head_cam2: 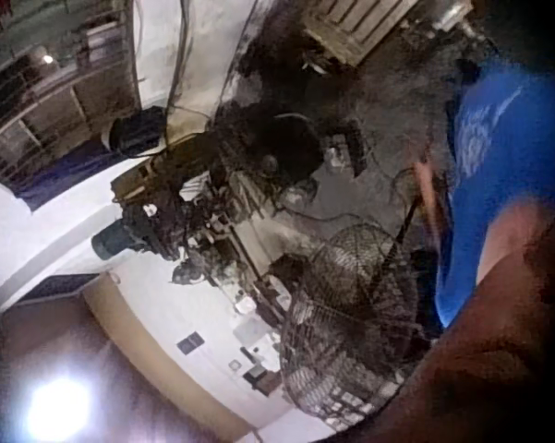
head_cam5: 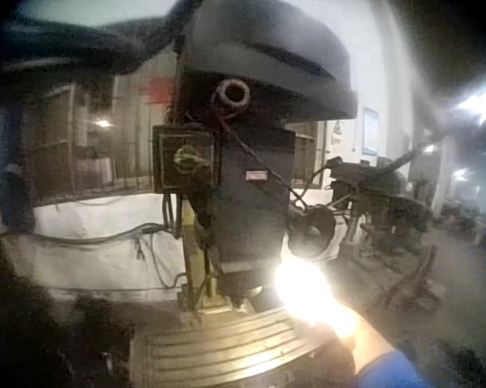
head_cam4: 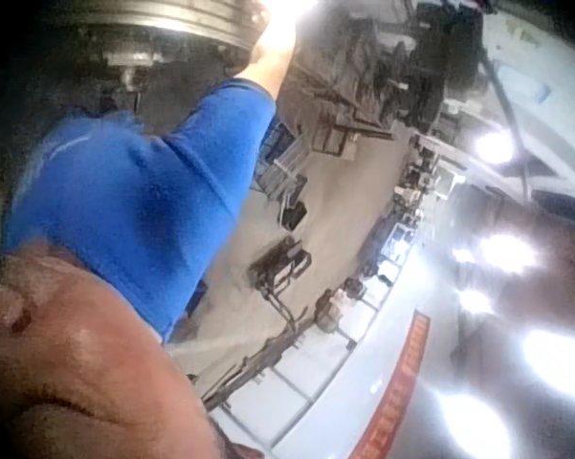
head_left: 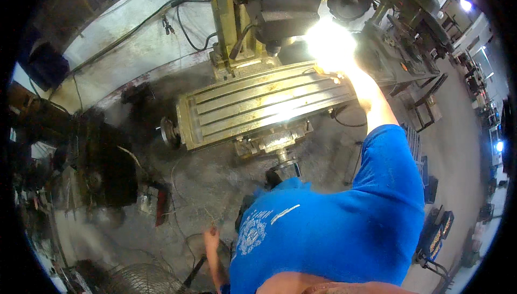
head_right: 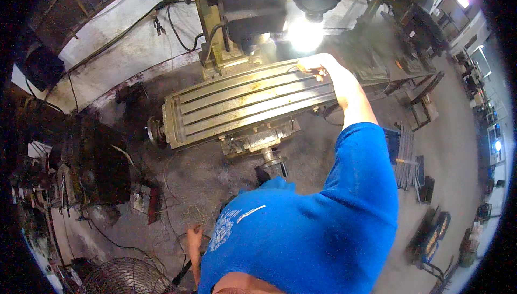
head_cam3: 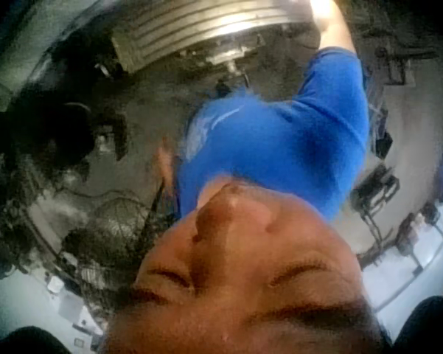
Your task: The person uses a brush and a scraper to clean debris and residue from the surface of a milling machine table. They repeatedly sweep and scrape the grooves and flat areas of the machine bed.
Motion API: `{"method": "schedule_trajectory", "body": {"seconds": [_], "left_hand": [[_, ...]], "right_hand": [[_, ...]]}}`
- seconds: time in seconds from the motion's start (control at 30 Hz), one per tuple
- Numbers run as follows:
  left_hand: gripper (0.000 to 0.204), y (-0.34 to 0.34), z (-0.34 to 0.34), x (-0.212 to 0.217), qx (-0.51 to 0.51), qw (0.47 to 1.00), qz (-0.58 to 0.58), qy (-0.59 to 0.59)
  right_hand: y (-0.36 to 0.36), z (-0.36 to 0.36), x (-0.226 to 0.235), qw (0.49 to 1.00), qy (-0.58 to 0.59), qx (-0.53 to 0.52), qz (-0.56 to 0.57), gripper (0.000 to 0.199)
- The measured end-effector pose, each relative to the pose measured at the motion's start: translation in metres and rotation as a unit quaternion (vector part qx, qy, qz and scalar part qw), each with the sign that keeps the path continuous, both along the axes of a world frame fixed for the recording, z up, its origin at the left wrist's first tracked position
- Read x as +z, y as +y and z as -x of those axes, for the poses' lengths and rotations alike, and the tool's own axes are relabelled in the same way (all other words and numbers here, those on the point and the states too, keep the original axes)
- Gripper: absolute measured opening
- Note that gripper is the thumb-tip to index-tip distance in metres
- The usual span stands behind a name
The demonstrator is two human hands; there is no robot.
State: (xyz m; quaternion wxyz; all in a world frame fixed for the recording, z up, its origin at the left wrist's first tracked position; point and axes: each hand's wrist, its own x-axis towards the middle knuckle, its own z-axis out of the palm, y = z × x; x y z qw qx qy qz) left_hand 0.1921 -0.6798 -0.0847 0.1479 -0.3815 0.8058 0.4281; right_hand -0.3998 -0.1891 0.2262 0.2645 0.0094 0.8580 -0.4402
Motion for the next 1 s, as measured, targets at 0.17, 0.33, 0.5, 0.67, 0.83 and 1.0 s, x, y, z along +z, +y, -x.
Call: {"method": "schedule_trajectory", "body": {"seconds": [0.17, 0.33, 0.5, 0.67, 0.83, 1.0], "left_hand": [[0.027, 0.042, -0.010, 0.046, -0.010, 0.998, 0.020, -0.059], [0.011, 0.057, -0.064, -0.014, 0.002, 1.000, -0.024, 0.018], [0.017, 0.057, -0.056, -0.043, 0.112, 0.989, -0.085, 0.046], [0.034, 0.074, 0.038, 0.065, -0.058, 0.992, 0.059, -0.094], [0.035, 0.071, 0.046, 0.051, 0.020, 0.999, 0.018, -0.037], [0.035, 0.062, 0.042, 0.046, 0.025, 0.999, 0.024, -0.006]], "right_hand": [[0.017, 0.044, -0.011, 0.997, -0.014, 0.007, -0.072, 0.029], [0.016, 0.079, -0.029, 0.990, -0.025, 0.045, -0.128, 0.026], [0.008, 0.072, -0.047, 0.973, -0.055, 0.108, -0.198, 0.024], [-0.041, 0.066, -0.064, 0.939, -0.047, 0.230, -0.250, 0.022], [-0.147, 0.044, -0.090, 0.885, -0.010, 0.396, -0.244, 0.021], [-0.274, 0.016, -0.134, 0.899, 0.052, 0.421, -0.106, 0.022]]}}
